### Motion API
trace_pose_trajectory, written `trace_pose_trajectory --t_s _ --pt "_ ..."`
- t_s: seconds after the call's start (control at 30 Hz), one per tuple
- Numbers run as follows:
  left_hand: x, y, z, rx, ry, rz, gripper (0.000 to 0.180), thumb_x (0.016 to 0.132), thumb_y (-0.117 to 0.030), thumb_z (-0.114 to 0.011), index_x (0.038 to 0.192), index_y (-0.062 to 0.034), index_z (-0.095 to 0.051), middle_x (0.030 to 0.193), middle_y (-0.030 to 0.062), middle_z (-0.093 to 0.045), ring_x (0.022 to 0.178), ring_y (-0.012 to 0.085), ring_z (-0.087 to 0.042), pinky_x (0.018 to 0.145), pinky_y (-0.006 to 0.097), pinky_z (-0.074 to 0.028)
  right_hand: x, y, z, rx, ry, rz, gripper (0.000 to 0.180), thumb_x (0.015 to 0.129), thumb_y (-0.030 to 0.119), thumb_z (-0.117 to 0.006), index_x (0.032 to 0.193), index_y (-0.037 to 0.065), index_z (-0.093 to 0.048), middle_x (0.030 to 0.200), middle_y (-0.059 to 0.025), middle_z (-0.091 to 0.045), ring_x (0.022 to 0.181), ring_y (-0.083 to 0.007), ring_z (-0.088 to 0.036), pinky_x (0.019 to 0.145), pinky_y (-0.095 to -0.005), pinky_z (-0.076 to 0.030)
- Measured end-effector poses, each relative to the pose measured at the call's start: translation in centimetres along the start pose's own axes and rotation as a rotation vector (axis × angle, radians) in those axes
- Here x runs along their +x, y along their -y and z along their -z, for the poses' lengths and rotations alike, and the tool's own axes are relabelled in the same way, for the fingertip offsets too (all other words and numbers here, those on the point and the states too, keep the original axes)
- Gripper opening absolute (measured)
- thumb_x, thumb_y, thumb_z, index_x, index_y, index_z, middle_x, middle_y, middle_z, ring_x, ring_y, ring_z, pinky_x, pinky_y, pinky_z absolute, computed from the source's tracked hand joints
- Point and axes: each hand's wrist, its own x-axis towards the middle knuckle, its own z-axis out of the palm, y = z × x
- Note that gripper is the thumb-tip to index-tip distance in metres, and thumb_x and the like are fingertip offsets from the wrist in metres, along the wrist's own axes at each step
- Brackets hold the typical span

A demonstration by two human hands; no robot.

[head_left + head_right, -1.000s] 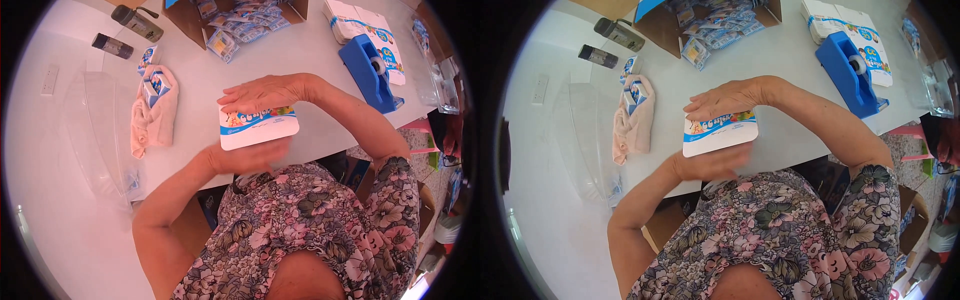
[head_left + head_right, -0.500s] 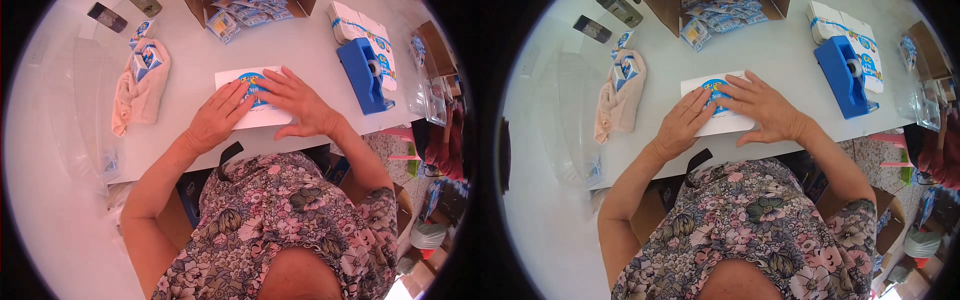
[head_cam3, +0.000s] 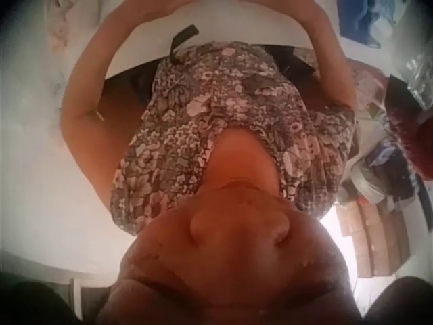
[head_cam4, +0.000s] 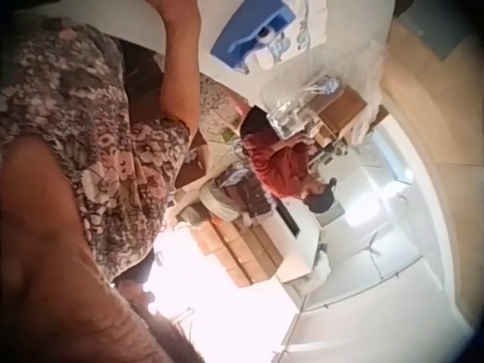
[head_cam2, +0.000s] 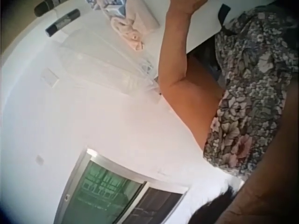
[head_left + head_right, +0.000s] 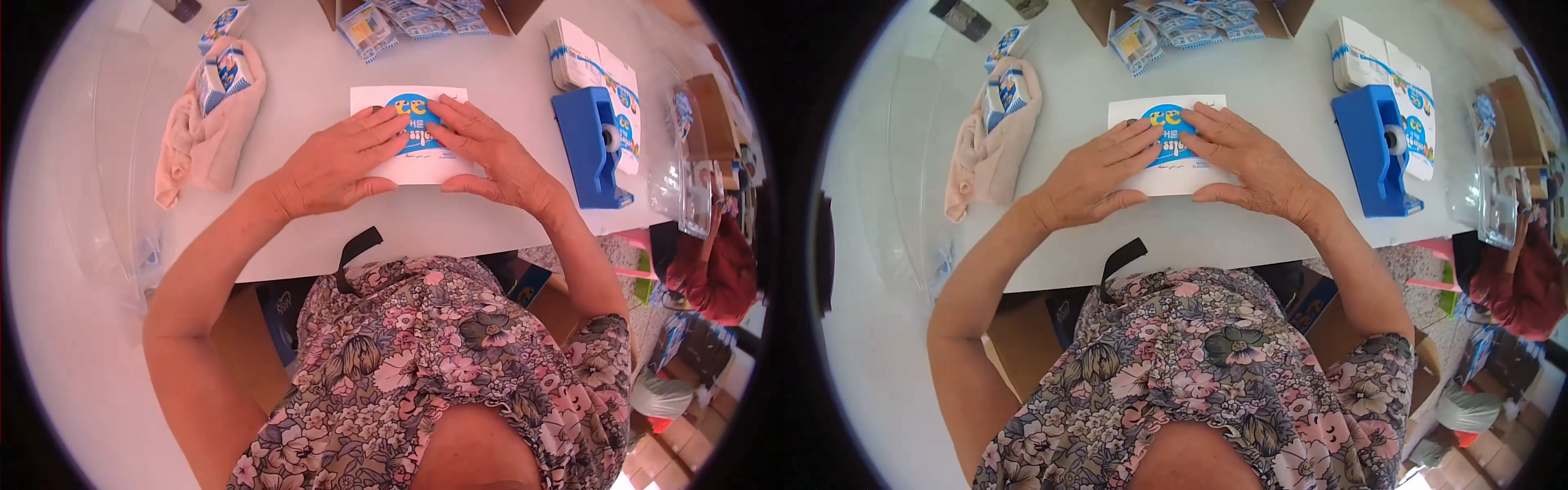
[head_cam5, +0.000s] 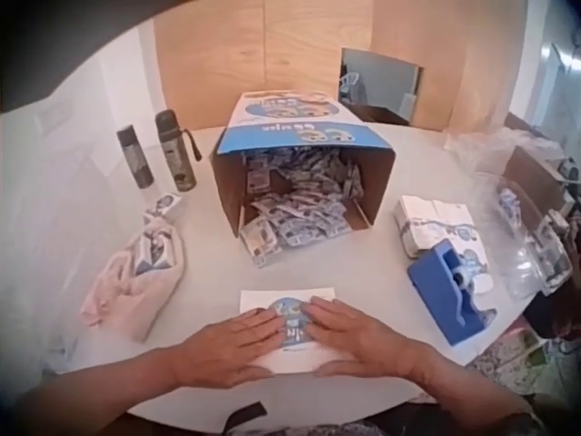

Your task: The recorder is packaging small blue and white packets into stacks and then placing them into cardboard boxes.

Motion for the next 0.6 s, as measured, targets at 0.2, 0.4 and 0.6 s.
trace_pose_trajectory --t_s 0.2,0.4,0.6 --pt "-0.4 1.0 -1.0 -0.062 -0.031 0.011 0.052 0.081 -0.020 -0.078 0.128 -0.0046 -0.060 0.142 0.0107 -0.056 0.132 0.0303 -0.052 0.113 0.043 -0.043 0.7 0.0 -0.7 -0.091 -0.065 -0.026 0.066 0.075 0.020 -0.083 0.136 0.009 -0.060 0.148 -0.0112 -0.052 0.140 -0.0327 -0.044 0.121 -0.0465 -0.028" --pt "-1.0 2.5 -1.7 -0.324 -0.169 -0.025 0.039 0.079 -0.014 -0.080 0.115 -0.0068 -0.066 0.129 0.0111 -0.066 0.124 0.0304 -0.060 0.112 0.045 -0.045 0.3 -0.4 -0.7 0.266 -0.135 -0.147 0.054 0.074 0.014 -0.084 0.126 0.014 -0.069 0.139 -0.0095 -0.060 0.137 -0.0306 -0.049 0.121 -0.0495 -0.026" --pt "-1.0 2.1 -1.9 -0.283 -0.216 -0.064 0.034 0.080 -0.013 -0.079 0.111 -0.0056 -0.066 0.125 0.0114 -0.068 0.122 0.0313 -0.062 0.112 0.046 -0.045 0.0 0.1 -1.3 0.321 -0.174 -0.199 0.050 0.077 0.015 -0.083 0.125 0.016 -0.069 0.139 -0.0086 -0.060 0.141 -0.0298 -0.045 0.123 -0.0507 -0.021"
